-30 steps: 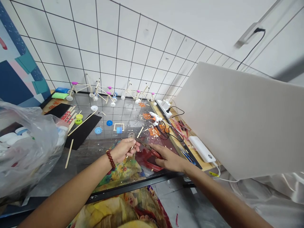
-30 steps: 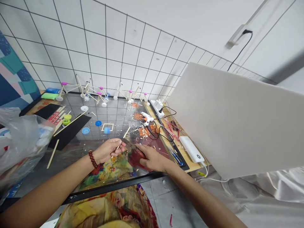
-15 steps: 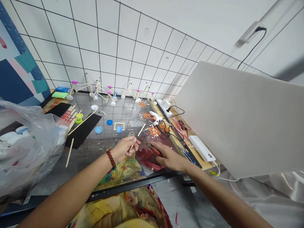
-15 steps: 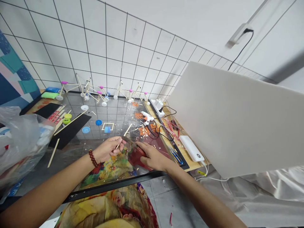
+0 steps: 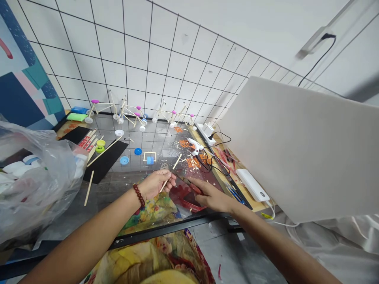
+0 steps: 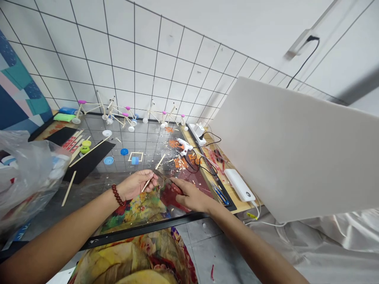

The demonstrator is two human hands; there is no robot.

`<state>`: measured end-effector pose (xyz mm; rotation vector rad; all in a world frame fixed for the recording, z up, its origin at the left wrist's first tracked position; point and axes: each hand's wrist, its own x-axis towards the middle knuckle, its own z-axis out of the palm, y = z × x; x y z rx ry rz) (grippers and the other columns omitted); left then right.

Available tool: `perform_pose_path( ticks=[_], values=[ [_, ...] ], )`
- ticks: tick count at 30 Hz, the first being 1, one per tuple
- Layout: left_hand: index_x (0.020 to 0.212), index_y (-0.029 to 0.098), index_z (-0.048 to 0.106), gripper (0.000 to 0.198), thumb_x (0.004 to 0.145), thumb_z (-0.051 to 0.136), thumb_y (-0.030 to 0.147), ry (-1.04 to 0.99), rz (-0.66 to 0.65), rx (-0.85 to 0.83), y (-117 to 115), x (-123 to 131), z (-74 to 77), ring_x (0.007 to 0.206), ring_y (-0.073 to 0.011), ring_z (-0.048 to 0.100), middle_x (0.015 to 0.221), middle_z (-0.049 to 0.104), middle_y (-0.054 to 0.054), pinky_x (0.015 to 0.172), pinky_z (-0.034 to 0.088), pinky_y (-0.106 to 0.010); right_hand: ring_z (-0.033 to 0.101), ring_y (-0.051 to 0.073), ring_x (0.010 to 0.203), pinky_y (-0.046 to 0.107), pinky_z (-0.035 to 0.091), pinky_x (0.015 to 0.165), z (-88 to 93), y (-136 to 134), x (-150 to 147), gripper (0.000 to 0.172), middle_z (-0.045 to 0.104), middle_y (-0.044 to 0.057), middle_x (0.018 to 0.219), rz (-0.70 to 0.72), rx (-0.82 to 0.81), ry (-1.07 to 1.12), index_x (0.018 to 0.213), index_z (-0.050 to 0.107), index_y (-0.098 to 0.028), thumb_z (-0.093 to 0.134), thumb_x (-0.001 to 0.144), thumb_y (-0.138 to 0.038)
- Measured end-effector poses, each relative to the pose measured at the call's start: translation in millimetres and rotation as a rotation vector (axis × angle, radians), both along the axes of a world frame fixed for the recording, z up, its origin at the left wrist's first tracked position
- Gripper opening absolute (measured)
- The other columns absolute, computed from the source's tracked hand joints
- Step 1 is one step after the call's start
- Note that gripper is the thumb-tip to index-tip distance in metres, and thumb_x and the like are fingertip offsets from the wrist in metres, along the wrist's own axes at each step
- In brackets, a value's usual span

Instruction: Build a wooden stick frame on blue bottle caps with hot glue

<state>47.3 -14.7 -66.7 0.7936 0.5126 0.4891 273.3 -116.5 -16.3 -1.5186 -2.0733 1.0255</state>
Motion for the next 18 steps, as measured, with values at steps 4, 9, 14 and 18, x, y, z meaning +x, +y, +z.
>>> perform_pose_path(
  ticks=[4,9,14,18],
  values=[
    [0.080,0.010,0.062,0.026,0.081,0.073,0.033,0.034,0.011,0.035,-2.5,1.1,3.6,0.049,-0.0053,0.047,0.068,0.061,-0.004,0.044,0.031,-0.016,0.061,0.021,0.101,0.034,0.047,0.092,1.4,-0.6,-1.5,0.062,0.066,0.005,0.117,0.007,0.006,-0.034,0.136,0.053,-0.018,0.050,0.074,-0.010],
    [0.080,0.012,0.059,0.021,0.085,0.062,0.032,0.133,0.061,0.108,-9.2,3.9,9.3,0.038,-0.0022,0.028,0.057,0.051,0.003,0.039,0.013,-0.017,0.061,0.023,0.094,0.034,0.046,0.086,1.6,-0.3,-9.2,0.057,0.067,0.009,0.106,-0.023,0.111,-0.259,0.133,0.053,-0.016,0.050,0.076,-0.012],
    [0.084,0.014,0.058,0.015,0.086,0.054,0.029,0.211,0.112,0.198,-14.9,5.2,13.3,0.036,-0.0040,0.022,0.049,0.043,0.007,0.037,0.013,-0.018,0.054,0.018,0.069,0.028,0.041,0.066,8.3,2.8,-13.7,0.045,0.063,0.003,0.082,-0.025,0.071,-0.350,0.123,0.056,-0.015,0.048,0.079,-0.014],
    [0.086,0.016,0.057,0.013,0.084,0.055,0.029,0.228,0.118,0.206,-15.3,6.0,14.5,0.036,-0.0049,0.020,0.047,0.041,0.008,0.037,0.011,-0.019,0.053,0.017,0.068,0.026,0.039,0.065,10.6,4.3,-15.3,0.041,0.062,0.002,0.081,-0.035,0.066,-0.350,0.118,0.057,-0.017,0.048,0.078,-0.013]
  ],
)
